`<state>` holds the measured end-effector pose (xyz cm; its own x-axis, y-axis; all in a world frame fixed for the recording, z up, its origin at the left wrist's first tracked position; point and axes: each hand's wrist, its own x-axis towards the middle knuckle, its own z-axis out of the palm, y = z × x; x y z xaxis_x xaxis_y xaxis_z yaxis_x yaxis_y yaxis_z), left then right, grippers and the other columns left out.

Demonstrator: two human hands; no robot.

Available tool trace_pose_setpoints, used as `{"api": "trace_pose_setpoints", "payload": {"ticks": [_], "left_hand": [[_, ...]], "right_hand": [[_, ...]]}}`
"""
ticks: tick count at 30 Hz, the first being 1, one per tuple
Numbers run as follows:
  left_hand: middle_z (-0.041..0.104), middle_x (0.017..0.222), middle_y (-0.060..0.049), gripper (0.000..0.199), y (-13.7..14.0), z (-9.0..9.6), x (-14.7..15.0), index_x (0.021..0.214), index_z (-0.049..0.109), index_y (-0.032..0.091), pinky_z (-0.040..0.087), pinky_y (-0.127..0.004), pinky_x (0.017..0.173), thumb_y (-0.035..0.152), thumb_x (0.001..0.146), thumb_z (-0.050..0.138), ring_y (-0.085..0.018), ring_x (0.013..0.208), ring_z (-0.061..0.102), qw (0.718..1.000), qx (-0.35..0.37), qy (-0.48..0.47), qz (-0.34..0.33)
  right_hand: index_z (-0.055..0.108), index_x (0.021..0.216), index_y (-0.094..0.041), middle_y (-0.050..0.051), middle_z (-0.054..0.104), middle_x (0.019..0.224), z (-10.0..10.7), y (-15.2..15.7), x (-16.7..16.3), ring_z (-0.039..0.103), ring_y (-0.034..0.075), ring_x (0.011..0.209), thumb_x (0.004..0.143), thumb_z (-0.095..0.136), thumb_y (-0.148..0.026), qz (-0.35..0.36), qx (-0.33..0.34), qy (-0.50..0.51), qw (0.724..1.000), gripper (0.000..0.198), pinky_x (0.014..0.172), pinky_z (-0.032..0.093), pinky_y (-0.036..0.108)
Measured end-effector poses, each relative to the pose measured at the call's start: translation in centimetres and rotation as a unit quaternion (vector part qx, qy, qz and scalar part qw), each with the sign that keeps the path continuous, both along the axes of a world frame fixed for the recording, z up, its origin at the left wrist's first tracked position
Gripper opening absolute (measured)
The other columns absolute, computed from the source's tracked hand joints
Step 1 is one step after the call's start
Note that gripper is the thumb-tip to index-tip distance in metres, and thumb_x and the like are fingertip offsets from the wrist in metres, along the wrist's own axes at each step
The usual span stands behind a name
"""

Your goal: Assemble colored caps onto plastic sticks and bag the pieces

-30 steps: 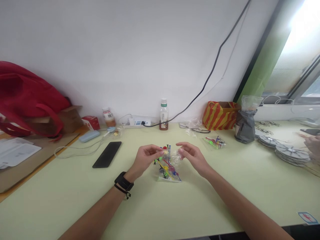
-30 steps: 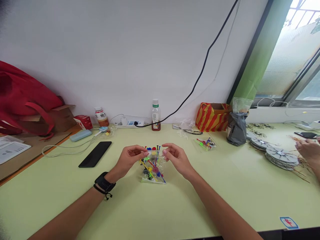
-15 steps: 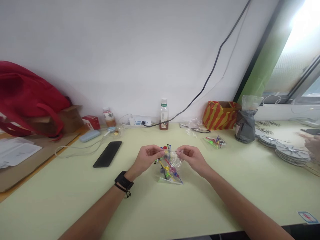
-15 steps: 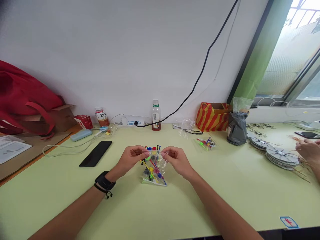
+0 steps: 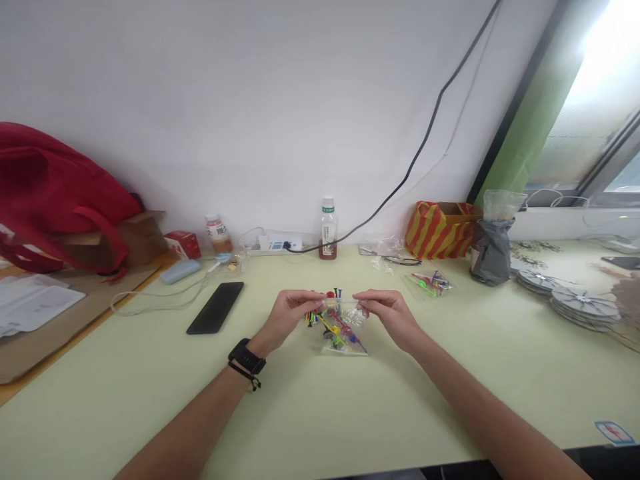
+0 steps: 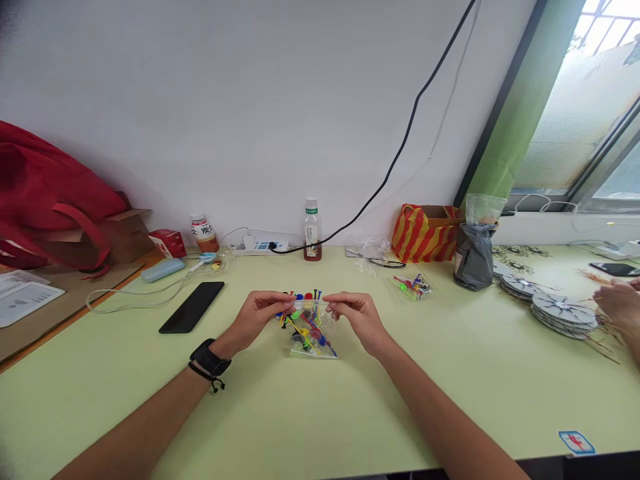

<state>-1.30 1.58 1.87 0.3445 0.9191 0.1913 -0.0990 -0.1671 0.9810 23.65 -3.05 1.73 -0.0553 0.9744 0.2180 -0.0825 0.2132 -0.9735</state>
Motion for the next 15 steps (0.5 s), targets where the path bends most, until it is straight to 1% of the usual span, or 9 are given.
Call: {"api": "trace_pose_setpoints", "payload": {"ticks": [3, 7, 9, 11, 13, 15], "left_hand": [[0.081, 0.084, -0.010, 0.018, -0.09, -0.09, 0.02, 0.090, 0.085, 0.016, 0.058, -0.031, 0.081, 0.031, 0.080, 0.081, -0.023, 0.085, 0.075, 1.000, -0.002, -0.011, 0.006], [0.081, 0.092, -0.010, 0.023, -0.35, 0.05, 0.19, 0.091, 0.084, 0.016, 0.059, -0.030, 0.078, 0.033, 0.076, 0.086, -0.023, 0.085, 0.074, 0.999, 0.029, 0.014, 0.013], [0.081, 0.095, -0.010, 0.031, -0.41, 0.16, 0.27, 0.099, 0.083, 0.016, 0.060, -0.030, 0.078, 0.034, 0.074, 0.088, -0.022, 0.085, 0.073, 0.998, 0.046, 0.027, 0.014], [0.080, 0.096, -0.009, 0.038, -0.34, 0.16, 0.29, 0.108, 0.081, 0.016, 0.060, -0.031, 0.080, 0.036, 0.076, 0.087, -0.021, 0.085, 0.073, 0.997, 0.059, 0.039, 0.010], [0.080, 0.096, -0.009, 0.035, -0.13, 0.02, 0.26, 0.105, 0.081, 0.016, 0.060, -0.031, 0.081, 0.038, 0.079, 0.085, -0.021, 0.086, 0.073, 0.995, 0.074, 0.059, 0.004], [0.080, 0.094, -0.010, 0.028, 0.11, -0.16, 0.20, 0.094, 0.081, 0.015, 0.059, -0.030, 0.079, 0.040, 0.082, 0.082, -0.020, 0.084, 0.072, 0.992, 0.093, 0.082, 0.005]], "right_hand": [[0.084, 0.091, -0.021, 0.004, 0.070, 0.073, 0.01, -0.02, 0.01, 0.058, 0.017, 0.071, 0.081, 0.075, -0.042, -0.002, 0.015, -0.014, 1.000, 0.025, 0.071, 0.050, 0.033], [0.082, 0.095, -0.020, 0.006, 0.073, 0.081, 0.10, -0.20, -0.19, 0.061, 0.019, 0.074, 0.081, 0.077, -0.048, -0.001, 0.040, -0.051, 0.998, 0.031, 0.070, 0.051, 0.034], [0.080, 0.103, -0.021, 0.005, 0.073, 0.083, 0.00, -0.18, -0.25, 0.062, 0.019, 0.075, 0.081, 0.078, -0.049, -0.010, 0.052, -0.063, 0.997, 0.036, 0.071, 0.052, 0.034], [0.077, 0.109, -0.021, 0.005, 0.073, 0.085, -0.20, -0.07, -0.26, 0.064, 0.020, 0.078, 0.082, 0.078, -0.049, -0.025, 0.063, -0.080, 0.994, 0.039, 0.075, 0.053, 0.035], [0.077, 0.103, -0.021, 0.006, 0.073, 0.088, -0.37, 0.06, -0.24, 0.065, 0.021, 0.081, 0.084, 0.076, -0.050, -0.037, 0.078, -0.110, 0.990, 0.035, 0.079, 0.054, 0.037], [0.075, 0.093, -0.020, 0.006, 0.073, 0.089, -0.40, 0.11, -0.23, 0.065, 0.020, 0.080, 0.086, 0.073, -0.050, -0.043, 0.092, -0.133, 0.986, 0.031, 0.078, 0.053, 0.036]]}}
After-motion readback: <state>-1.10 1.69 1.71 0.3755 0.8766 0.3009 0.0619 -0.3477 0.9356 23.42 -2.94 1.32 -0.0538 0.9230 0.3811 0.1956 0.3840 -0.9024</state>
